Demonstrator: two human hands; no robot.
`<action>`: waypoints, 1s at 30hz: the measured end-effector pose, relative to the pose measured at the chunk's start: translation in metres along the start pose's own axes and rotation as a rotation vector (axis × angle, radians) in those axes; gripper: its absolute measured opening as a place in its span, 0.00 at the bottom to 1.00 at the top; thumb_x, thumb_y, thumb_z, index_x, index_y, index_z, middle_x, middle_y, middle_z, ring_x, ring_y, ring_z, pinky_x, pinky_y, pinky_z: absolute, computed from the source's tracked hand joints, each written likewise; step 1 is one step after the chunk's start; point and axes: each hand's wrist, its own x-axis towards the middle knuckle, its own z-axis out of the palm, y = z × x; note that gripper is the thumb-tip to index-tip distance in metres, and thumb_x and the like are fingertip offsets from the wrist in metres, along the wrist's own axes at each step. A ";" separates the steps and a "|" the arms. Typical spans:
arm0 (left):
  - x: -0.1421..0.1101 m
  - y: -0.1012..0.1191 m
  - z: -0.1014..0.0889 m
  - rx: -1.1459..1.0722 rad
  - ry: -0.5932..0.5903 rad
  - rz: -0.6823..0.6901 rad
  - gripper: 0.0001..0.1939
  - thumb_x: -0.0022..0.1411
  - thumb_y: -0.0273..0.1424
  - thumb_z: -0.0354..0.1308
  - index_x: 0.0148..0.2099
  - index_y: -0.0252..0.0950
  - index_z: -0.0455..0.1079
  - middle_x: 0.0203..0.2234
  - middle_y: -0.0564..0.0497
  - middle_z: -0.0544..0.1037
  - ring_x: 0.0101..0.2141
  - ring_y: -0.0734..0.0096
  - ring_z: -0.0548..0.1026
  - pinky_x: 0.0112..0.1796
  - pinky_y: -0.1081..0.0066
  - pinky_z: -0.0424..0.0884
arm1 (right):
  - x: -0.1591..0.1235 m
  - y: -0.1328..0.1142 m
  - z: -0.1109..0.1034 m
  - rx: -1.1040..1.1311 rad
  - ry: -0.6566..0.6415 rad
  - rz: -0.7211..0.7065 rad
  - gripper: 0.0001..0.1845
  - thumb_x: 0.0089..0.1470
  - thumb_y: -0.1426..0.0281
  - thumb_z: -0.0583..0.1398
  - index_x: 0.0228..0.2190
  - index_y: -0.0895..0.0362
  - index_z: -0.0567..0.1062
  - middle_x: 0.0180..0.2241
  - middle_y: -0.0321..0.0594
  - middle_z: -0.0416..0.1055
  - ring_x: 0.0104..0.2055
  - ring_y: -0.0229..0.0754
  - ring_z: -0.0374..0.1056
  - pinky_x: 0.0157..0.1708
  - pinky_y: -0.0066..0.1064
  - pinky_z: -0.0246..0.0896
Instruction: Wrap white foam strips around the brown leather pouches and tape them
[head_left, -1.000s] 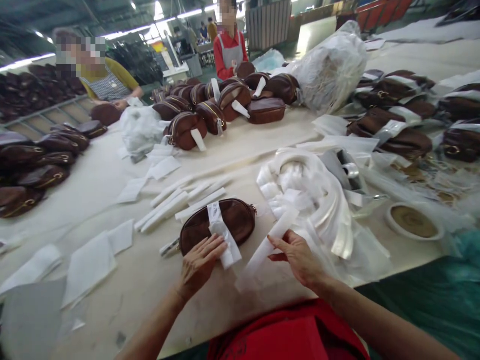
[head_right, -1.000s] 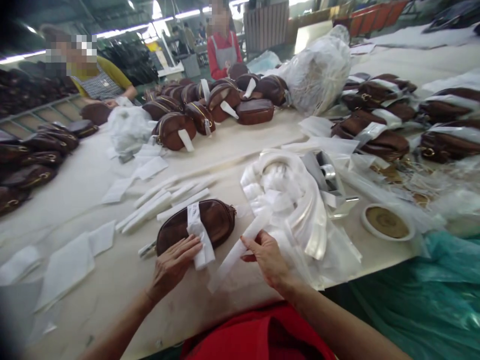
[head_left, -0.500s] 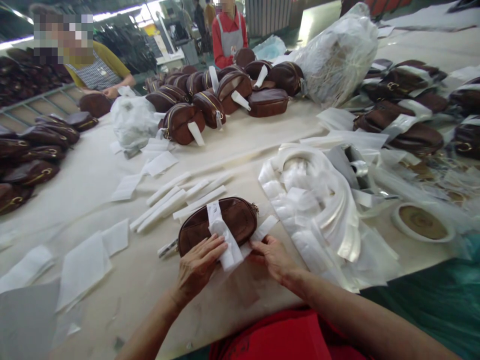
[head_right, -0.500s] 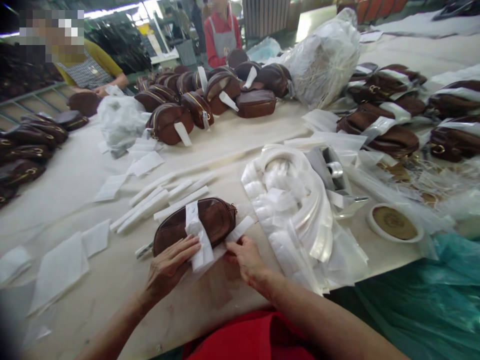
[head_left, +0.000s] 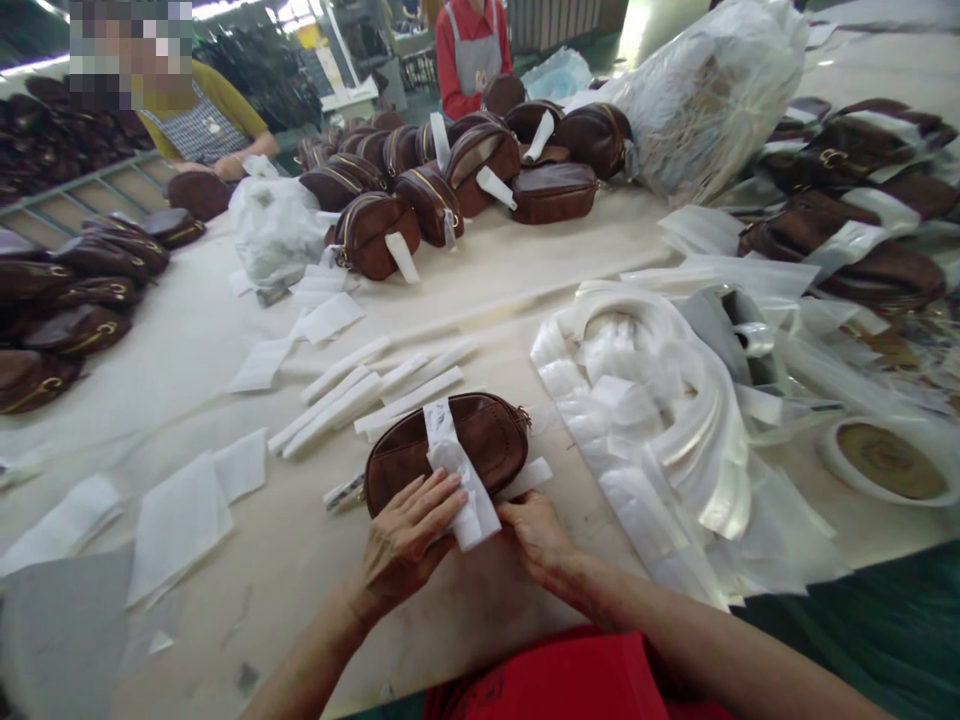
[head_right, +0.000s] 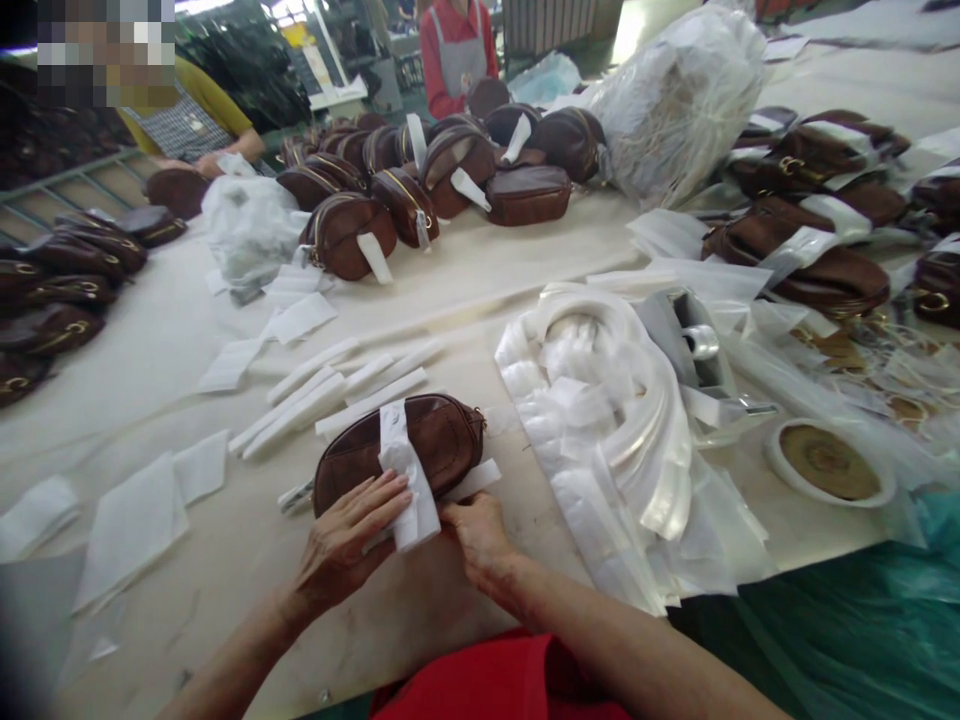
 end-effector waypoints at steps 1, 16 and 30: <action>0.000 0.001 0.001 0.008 0.009 0.000 0.18 0.64 0.31 0.51 0.56 0.33 0.63 0.52 0.43 0.70 0.56 0.61 0.64 0.54 0.62 0.65 | 0.001 0.001 0.000 0.020 0.006 0.000 0.16 0.26 0.58 0.66 0.19 0.55 0.72 0.25 0.41 0.74 0.32 0.49 0.70 0.28 0.32 0.63; -0.008 0.015 0.022 0.128 0.110 -0.067 0.18 0.63 0.21 0.47 0.54 0.35 0.65 0.51 0.45 0.71 0.57 0.63 0.62 0.58 0.61 0.60 | -0.016 -0.006 -0.054 -0.917 -0.138 -0.771 0.08 0.51 0.74 0.55 0.32 0.57 0.73 0.28 0.41 0.72 0.29 0.39 0.68 0.30 0.30 0.65; -0.013 0.017 0.028 0.012 0.204 -0.136 0.10 0.62 0.20 0.50 0.46 0.31 0.65 0.50 0.42 0.72 0.57 0.63 0.63 0.56 0.62 0.63 | 0.017 -0.028 -0.048 -1.306 -0.514 -1.638 0.11 0.55 0.79 0.55 0.39 0.58 0.73 0.41 0.44 0.73 0.46 0.41 0.65 0.43 0.34 0.65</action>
